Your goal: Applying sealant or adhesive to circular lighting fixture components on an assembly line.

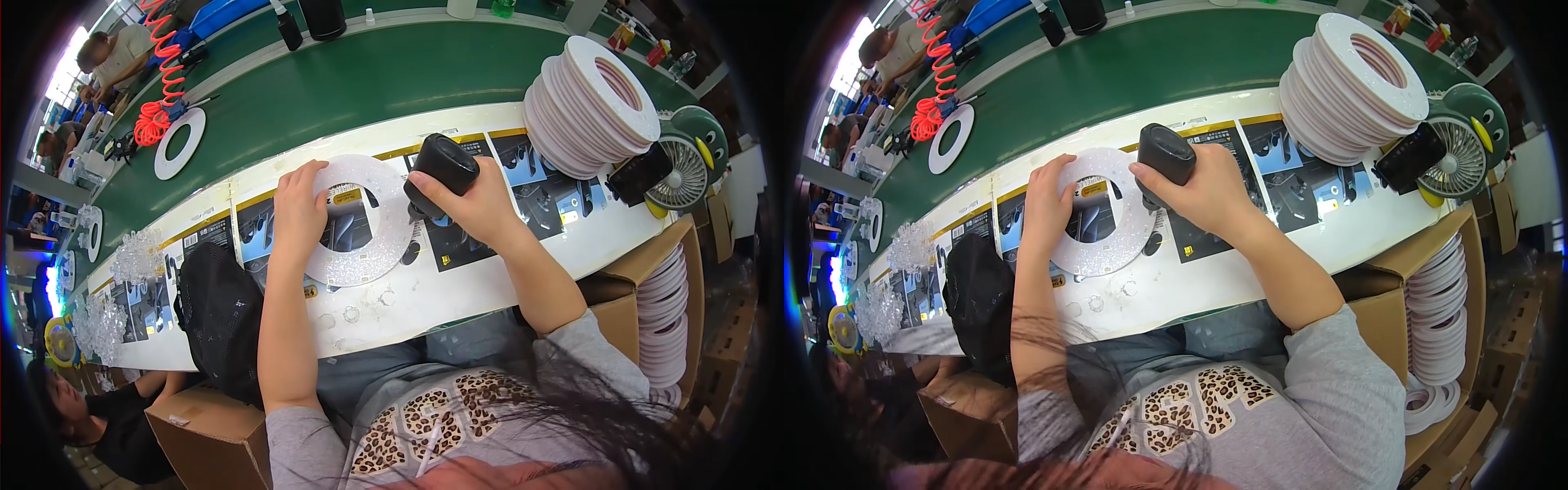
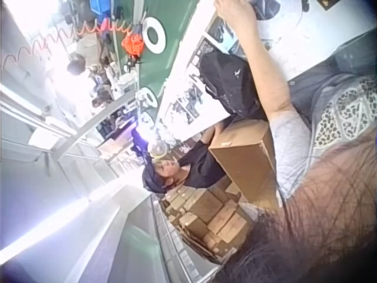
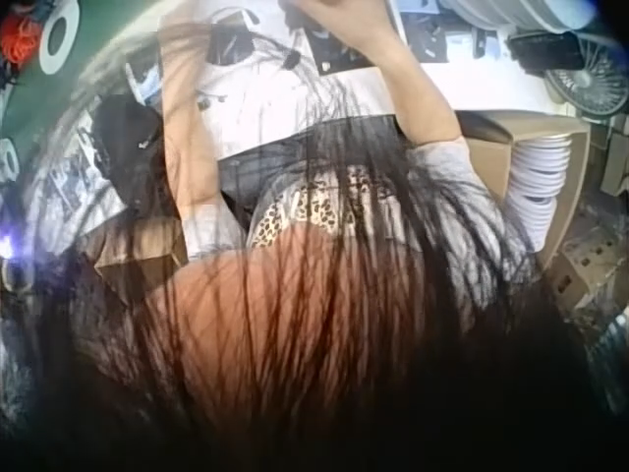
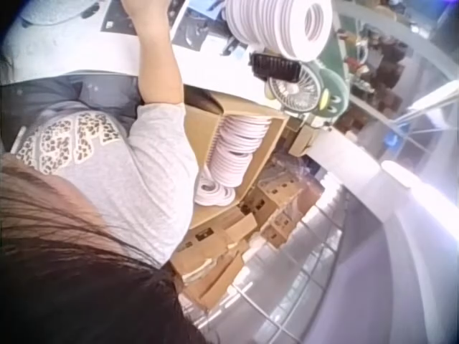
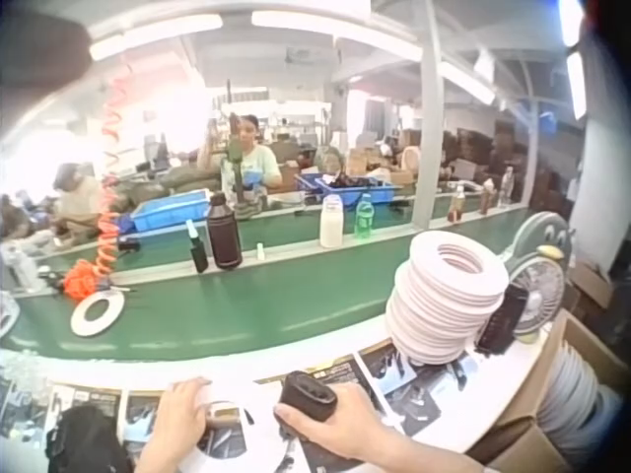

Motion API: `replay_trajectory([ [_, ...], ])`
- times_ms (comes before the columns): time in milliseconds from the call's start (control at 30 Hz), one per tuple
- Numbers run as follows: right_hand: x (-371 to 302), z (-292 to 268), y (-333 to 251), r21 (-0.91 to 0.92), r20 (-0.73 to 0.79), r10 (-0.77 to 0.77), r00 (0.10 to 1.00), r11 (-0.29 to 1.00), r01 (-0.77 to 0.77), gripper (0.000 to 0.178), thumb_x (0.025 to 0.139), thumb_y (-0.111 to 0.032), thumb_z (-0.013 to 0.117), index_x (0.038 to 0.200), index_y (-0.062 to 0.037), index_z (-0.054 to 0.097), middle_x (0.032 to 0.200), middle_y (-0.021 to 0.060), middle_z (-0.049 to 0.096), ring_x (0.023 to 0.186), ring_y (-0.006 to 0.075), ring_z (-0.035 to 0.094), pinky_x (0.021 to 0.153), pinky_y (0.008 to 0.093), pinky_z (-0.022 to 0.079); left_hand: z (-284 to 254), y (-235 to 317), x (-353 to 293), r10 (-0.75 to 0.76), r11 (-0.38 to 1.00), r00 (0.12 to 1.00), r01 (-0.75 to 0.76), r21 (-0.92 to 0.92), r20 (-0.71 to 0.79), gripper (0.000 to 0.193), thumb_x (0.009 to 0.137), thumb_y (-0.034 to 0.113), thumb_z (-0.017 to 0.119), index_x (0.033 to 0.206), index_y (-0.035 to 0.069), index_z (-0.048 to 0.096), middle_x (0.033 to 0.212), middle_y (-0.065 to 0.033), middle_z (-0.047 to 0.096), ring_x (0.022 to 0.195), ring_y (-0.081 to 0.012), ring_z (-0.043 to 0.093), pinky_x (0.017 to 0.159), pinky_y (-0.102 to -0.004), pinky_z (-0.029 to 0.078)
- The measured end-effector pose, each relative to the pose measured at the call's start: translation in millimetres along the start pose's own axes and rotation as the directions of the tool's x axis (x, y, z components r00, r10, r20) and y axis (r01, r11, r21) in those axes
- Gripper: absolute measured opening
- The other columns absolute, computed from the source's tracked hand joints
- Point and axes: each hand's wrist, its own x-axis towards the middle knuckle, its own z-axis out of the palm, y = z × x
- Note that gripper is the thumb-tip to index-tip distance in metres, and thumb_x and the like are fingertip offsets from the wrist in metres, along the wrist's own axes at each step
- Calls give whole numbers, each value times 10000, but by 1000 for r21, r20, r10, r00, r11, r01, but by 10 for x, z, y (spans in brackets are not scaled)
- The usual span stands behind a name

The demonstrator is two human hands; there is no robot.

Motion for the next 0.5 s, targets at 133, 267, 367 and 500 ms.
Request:
replay_trajectory([
  [133,0,-3,-13,7,-1,10,1000,1000,-10,281,825,-257,715,867,16,664,712,70,668,636,101,623,571,233,479,-5,4,1,10,1000,1000,-10,1,-4,403,753,-29,631,1141,69,573,1127,-123,613,1098,-327,523,953,-408,413],
  [267,-15,20,-15,17,-8,-15,1000,1000,15,279,823,-254,719,861,16,662,711,72,667,631,105,620,570,237,479,-2,47,7,38,999,999,-37,-22,26,403,740,-37,636,1127,61,586,1136,-124,610,1087,-329,529,950,-397,425],
  [367,-20,48,-7,30,1,-33,999,999,33,278,823,-253,721,856,16,660,712,70,664,637,110,617,580,243,480,-14,79,6,70,997,997,-69,-34,35,407,731,-44,639,1123,58,590,1141,-121,610,1085,-328,531,946,-395,431],
  [500,-40,75,-20,24,34,-19,999,1000,18,277,825,-252,722,850,16,658,716,68,661,644,111,608,592,255,480,-20,99,0,79,996,996,-77,-39,46,412,725,-47,643,1120,57,592,1145,-113,612,1083,-322,534,940,-397,436],
])
